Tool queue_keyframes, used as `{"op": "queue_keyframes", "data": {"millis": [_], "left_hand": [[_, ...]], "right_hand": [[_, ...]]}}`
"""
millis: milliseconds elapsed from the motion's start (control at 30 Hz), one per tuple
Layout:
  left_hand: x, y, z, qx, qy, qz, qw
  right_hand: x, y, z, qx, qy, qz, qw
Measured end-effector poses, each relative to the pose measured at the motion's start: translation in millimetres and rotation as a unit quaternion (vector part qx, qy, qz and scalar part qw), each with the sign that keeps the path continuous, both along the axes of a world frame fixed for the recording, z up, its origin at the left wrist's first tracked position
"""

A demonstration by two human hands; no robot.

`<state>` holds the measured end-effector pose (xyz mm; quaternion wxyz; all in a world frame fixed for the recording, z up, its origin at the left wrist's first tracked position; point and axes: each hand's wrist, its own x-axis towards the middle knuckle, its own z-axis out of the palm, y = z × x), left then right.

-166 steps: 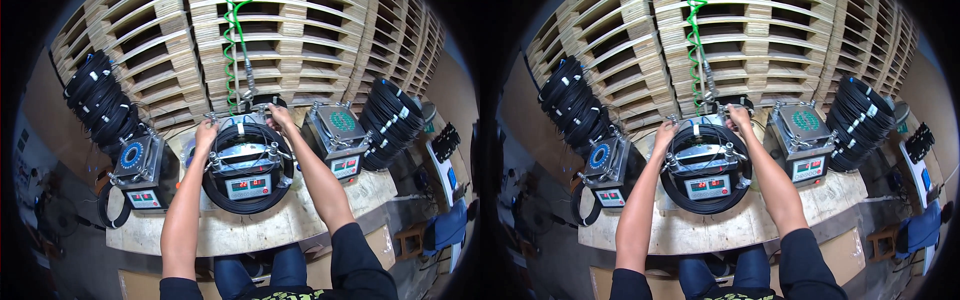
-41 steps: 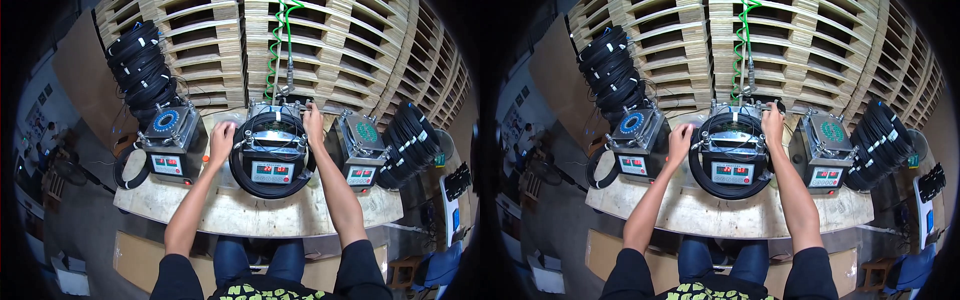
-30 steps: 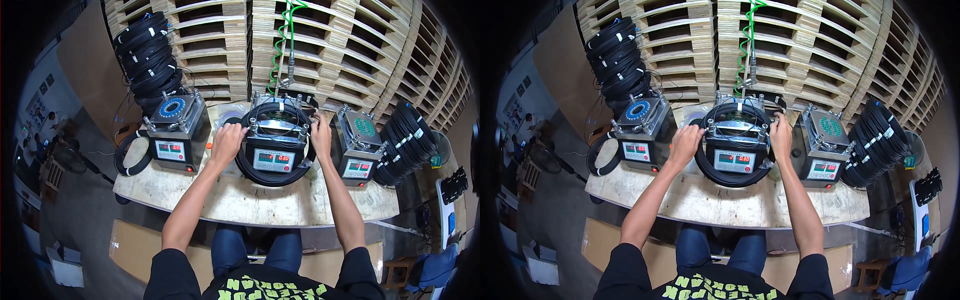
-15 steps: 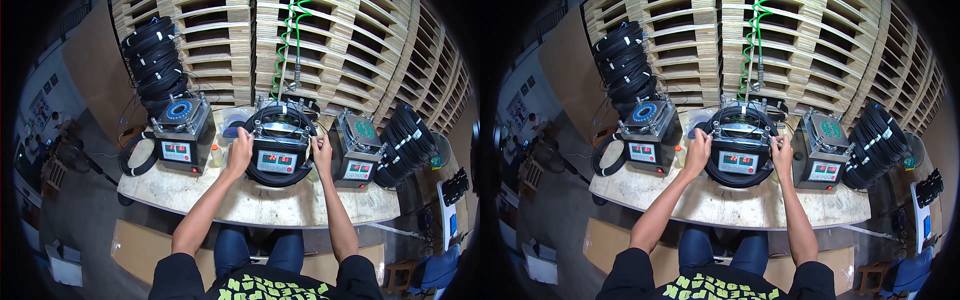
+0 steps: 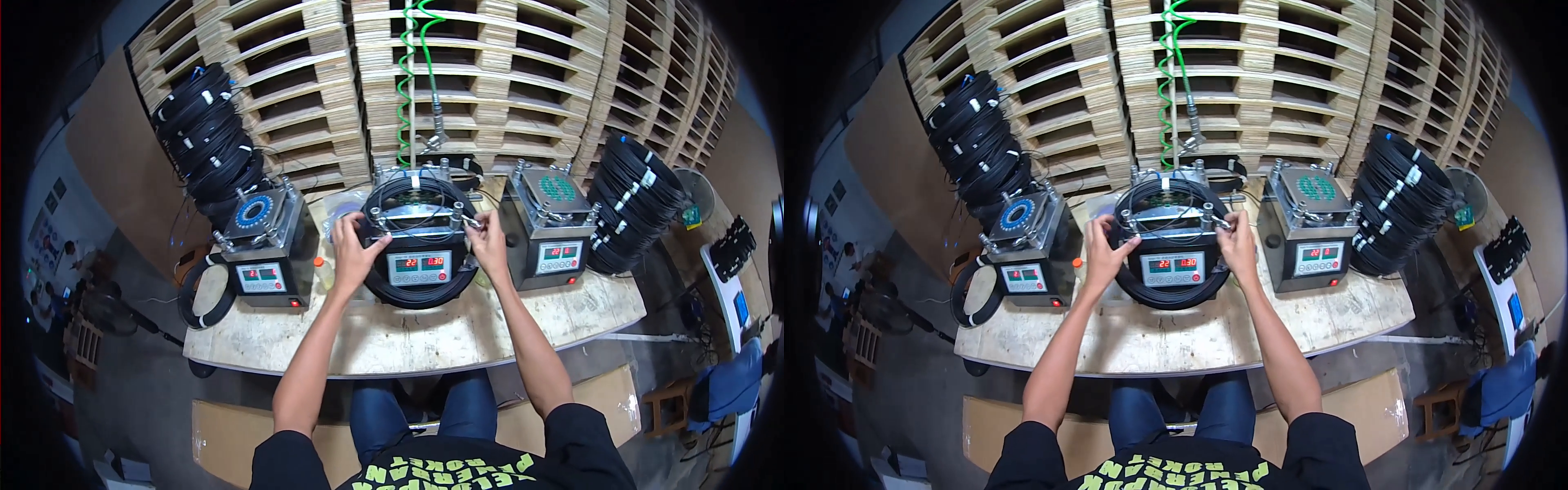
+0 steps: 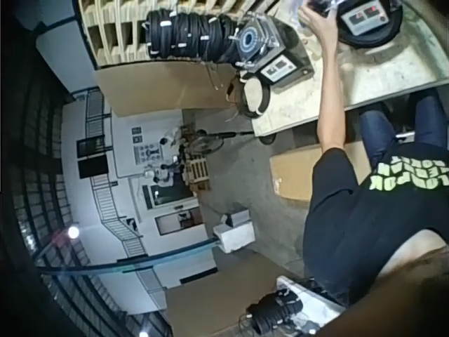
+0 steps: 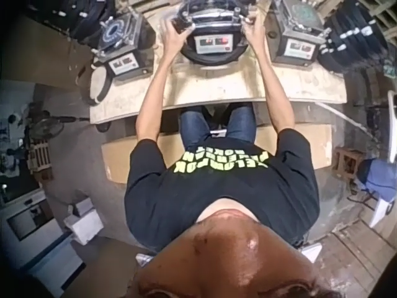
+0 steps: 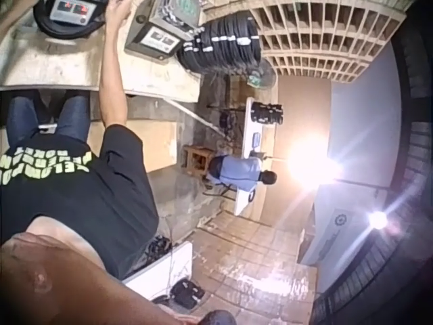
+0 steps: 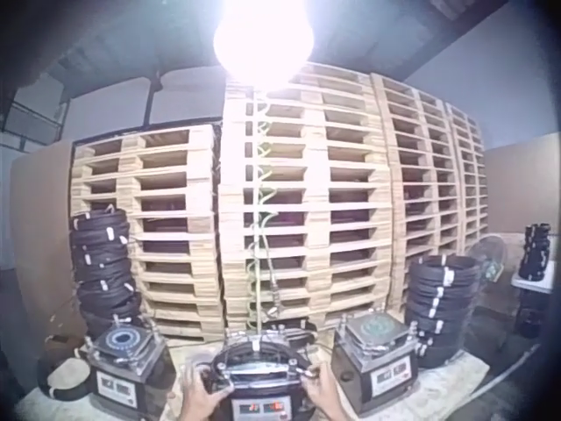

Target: The recorder is winding and securing industrial cables using a specialized automatic winding and binding machine.

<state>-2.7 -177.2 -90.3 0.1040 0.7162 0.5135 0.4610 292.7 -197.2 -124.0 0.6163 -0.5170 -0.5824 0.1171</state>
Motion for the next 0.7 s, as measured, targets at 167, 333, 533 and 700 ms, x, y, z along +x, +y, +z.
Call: {"op": "queue_keyframes", "data": {"millis": [167,333,533,700], "left_hand": [[-24,31,-17,0.025,0.02,-0.055,0.998],[-6,28,-24,-0.021,-0.068,-0.13,0.989],[-3,26,-31,-0.013,-0.087,-0.121,0.989],[-3,27,-31,-0.01,-0.082,-0.118,0.99]], "right_hand": [[-15,-7,15,-0.077,0.02,-0.029,0.996],[4,-1,12,0.026,0.005,0.035,0.999],[-11,-7,12,-0.041,0.113,0.023,0.993],[-76,-8,3,0.013,0.298,0.118,0.947]]}}
